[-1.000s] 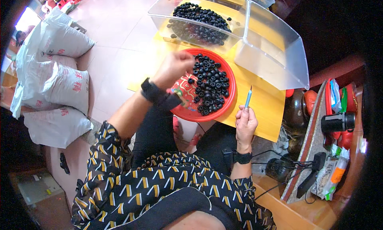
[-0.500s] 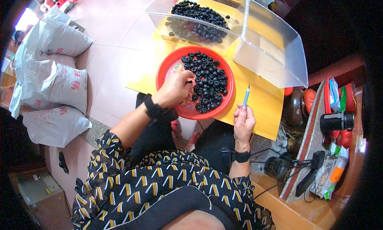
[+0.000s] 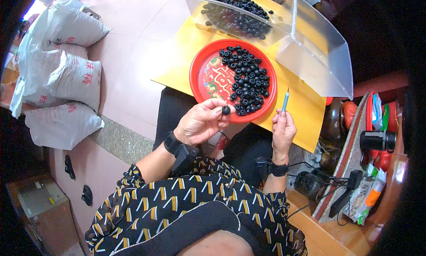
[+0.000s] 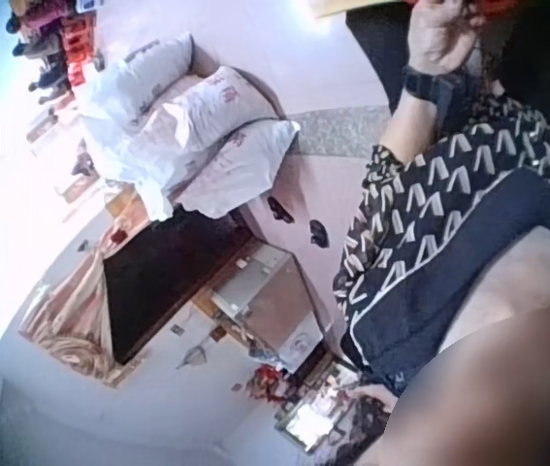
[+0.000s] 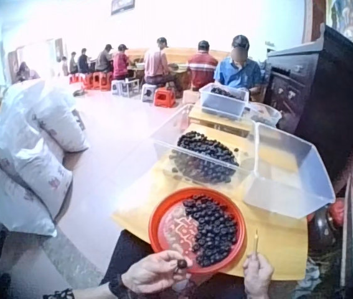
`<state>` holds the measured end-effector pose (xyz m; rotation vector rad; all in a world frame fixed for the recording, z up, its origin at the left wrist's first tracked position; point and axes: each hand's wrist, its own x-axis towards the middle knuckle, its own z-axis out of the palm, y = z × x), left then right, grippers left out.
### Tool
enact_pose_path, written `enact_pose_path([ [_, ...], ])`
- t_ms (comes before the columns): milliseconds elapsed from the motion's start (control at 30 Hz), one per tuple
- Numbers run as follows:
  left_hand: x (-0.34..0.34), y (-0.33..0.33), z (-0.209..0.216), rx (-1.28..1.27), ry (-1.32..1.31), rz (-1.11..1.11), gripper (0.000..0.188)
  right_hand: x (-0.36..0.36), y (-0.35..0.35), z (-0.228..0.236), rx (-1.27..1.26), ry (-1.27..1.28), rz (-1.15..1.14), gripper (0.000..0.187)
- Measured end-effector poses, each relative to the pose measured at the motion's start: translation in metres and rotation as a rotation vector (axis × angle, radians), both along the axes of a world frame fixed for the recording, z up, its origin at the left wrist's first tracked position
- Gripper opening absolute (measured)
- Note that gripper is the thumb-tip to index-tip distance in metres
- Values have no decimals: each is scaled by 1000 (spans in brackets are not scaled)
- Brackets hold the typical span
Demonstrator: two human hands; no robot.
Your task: The recorder is using a blue pen-like tool to process or sort small black berries on a red plate.
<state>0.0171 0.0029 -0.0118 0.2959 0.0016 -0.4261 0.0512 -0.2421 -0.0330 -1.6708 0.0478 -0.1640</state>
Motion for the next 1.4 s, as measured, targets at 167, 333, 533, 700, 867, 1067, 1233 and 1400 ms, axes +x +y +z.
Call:
enact_pose_path([
  [167, -6, 6, 1, 15, 4, 9, 22, -30, 25, 29, -313, -25, 160, 20],
  [333, -8, 11, -6, -60, -9, -5, 22, -48, 56, 59, -480, -269, 327, 18],
  [533, -11, 14, -4, -59, -6, -35, 23, -53, 60, 66, -574, -328, 381, 22],
  [700, -12, 13, -4, -54, -13, -6, 22, -53, 61, 65, -607, -409, 413, 21],
  [867, -13, 14, -1, -43, -26, -13, 20, -52, 62, 67, -627, -384, 396, 23],
  [1067, -13, 16, 5, 61, -43, 17, 20, -51, 59, 66, -656, -402, 398, 24],
  [1233, -14, 17, 6, 83, -96, 11, 19, -48, 58, 64, -675, -481, 410, 25],
  [1400, -14, 14, 8, 30, -144, -17, 19, -47, 57, 63, -685, -538, 406, 25],
])
